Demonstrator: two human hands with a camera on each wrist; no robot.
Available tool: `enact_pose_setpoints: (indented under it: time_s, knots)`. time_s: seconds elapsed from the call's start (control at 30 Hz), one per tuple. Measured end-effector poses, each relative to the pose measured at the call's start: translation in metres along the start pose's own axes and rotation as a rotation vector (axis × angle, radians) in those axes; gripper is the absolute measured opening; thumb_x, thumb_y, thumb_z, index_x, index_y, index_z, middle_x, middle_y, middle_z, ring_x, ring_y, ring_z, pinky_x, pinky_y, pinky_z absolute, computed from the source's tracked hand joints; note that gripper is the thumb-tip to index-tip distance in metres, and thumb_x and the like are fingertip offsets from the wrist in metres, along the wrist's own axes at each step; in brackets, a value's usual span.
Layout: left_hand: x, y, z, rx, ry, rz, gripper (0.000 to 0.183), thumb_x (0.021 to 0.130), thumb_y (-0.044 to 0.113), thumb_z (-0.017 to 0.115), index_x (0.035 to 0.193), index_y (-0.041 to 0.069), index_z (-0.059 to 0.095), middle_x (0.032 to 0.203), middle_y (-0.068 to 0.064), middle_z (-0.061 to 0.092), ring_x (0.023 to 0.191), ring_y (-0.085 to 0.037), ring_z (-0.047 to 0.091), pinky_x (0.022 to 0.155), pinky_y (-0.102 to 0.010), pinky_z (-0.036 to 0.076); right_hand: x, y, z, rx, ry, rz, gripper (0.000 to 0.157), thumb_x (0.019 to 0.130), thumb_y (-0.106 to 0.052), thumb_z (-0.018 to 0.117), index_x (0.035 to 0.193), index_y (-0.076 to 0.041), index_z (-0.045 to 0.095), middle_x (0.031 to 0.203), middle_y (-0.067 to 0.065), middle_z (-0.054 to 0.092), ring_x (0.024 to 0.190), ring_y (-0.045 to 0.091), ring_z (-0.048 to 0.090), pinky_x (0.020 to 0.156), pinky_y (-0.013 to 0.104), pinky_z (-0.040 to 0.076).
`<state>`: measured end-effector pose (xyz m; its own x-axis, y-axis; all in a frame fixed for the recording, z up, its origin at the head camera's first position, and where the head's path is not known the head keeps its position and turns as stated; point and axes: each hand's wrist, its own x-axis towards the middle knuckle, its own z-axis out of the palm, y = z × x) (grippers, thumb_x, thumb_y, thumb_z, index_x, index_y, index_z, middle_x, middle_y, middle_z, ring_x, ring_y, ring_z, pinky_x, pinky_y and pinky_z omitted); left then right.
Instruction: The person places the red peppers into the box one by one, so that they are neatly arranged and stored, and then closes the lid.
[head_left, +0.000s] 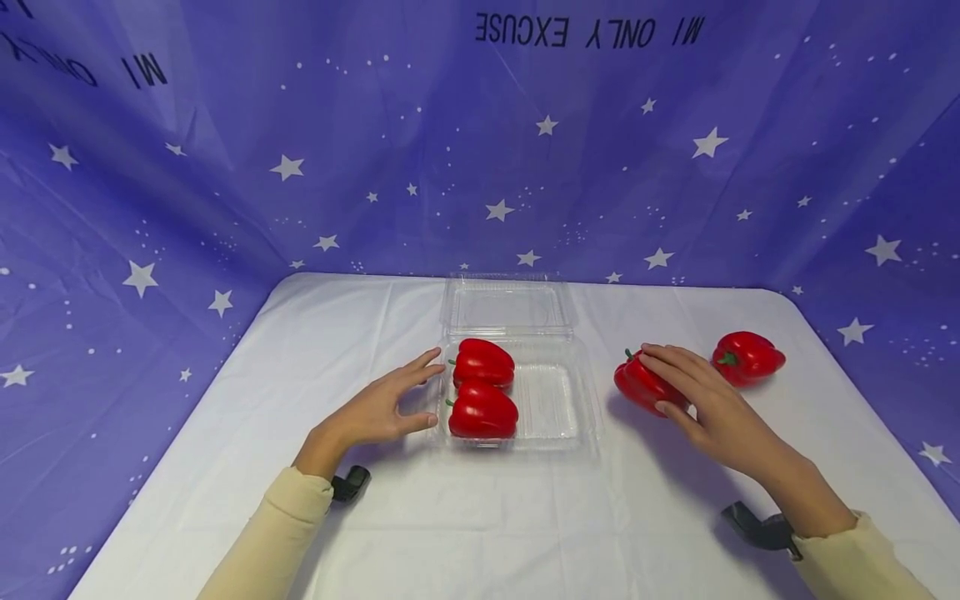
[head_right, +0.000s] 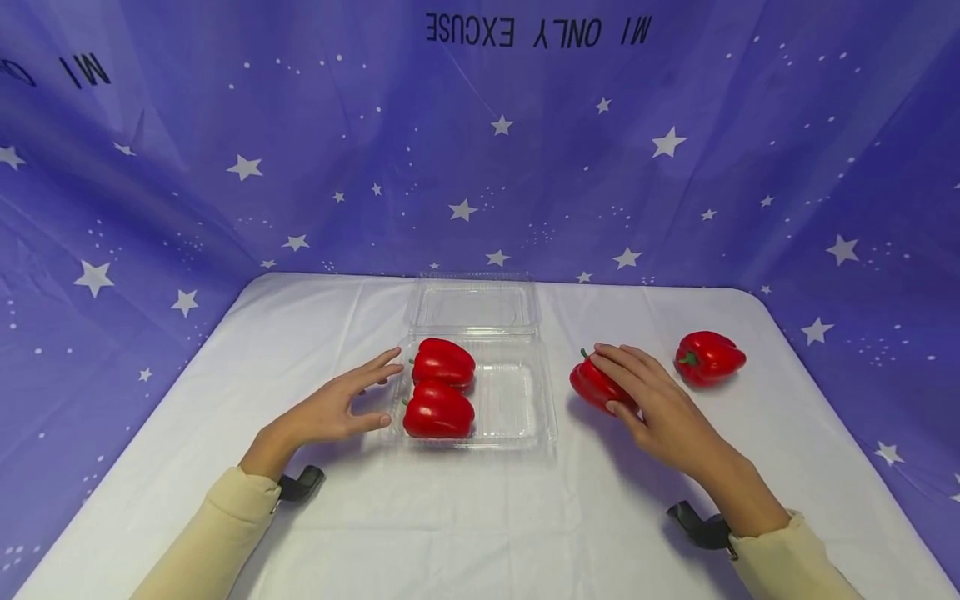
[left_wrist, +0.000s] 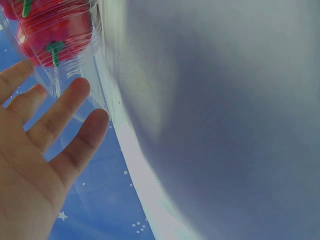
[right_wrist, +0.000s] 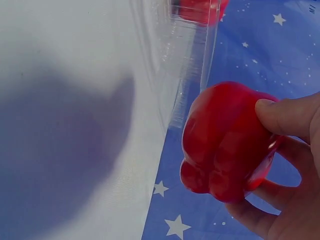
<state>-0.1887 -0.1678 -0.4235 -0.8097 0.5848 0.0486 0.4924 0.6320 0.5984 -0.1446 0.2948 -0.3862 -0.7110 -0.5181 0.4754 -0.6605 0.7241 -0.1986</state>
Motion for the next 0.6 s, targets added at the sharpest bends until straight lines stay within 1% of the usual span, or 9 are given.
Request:
enact_pose_setpoints:
  time_s: [0.1,0.23,0.33,0.37,0.5,0.6]
  knots:
    - [-0.001,0.001,-0.001,0.005,0.001,0.002,0.072,0.088,0.036,0.070,0.151,0.015,0.042,0.167,-0.002,0.023,0.151,-0.030,0.030,0.118,-0.058,0.031,0.001,0.000,0.000,0.006,0.008,-0.003,0.089,0.061,0.009,0.086,0.142,-0.011,0.054,0.145,0.012,0.053,0.133,0.031,0.044,0.112,-0.001,0.015]
    - [0.000,0.001,-0.002,0.004,0.001,-0.002,0.072,0.088,0.036,0.071,0.151,0.016,0.042,0.167,-0.001,0.023,0.152,-0.029,0.030,0.119,-0.057,0.031,0.003,0.000,0.000,0.027,0.023,-0.015,0.089,0.060,0.010,0.085,0.141,-0.010,0.055,0.145,0.012,0.053,0.141,0.023,0.040,0.114,0.002,0.015]
    - [0.000,0.000,-0.001,-0.002,-0.001,-0.012,0.072,0.088,0.036,0.071,0.151,0.016,0.043,0.167,0.000,0.023,0.152,-0.027,0.029,0.120,-0.056,0.030,0.008,0.000,0.000,0.049,0.026,-0.037,0.086,0.063,0.011,0.083,0.141,-0.009,0.055,0.146,0.013,0.053,0.146,0.017,0.036,0.118,0.006,0.016]
    - [0.000,0.000,0.000,-0.003,-0.002,-0.014,0.072,0.088,0.036,0.071,0.151,0.016,0.042,0.167,0.000,0.023,0.152,-0.027,0.028,0.120,-0.056,0.030,0.011,0.000,0.000,0.056,0.025,-0.046,0.085,0.064,0.011,0.082,0.141,-0.008,0.055,0.146,0.014,0.053,0.146,0.016,0.036,0.119,0.007,0.016]
    - [-0.001,0.000,0.001,-0.007,0.000,-0.017,0.073,0.088,0.036,0.071,0.152,0.016,0.042,0.167,0.001,0.022,0.152,-0.028,0.028,0.120,-0.057,0.030,0.019,-0.004,0.000,0.069,0.015,-0.074,0.083,0.066,0.011,0.081,0.142,-0.008,0.053,0.147,0.014,0.052,0.146,0.019,0.036,0.118,0.006,0.017]
    - [-0.002,0.001,0.001,-0.010,0.002,-0.014,0.073,0.088,0.036,0.071,0.152,0.015,0.042,0.167,0.000,0.022,0.152,-0.029,0.029,0.119,-0.058,0.031,0.027,-0.012,-0.002,0.066,-0.002,-0.087,0.085,0.066,0.008,0.082,0.143,-0.009,0.053,0.147,0.013,0.052,0.143,0.027,0.039,0.114,0.003,0.019]
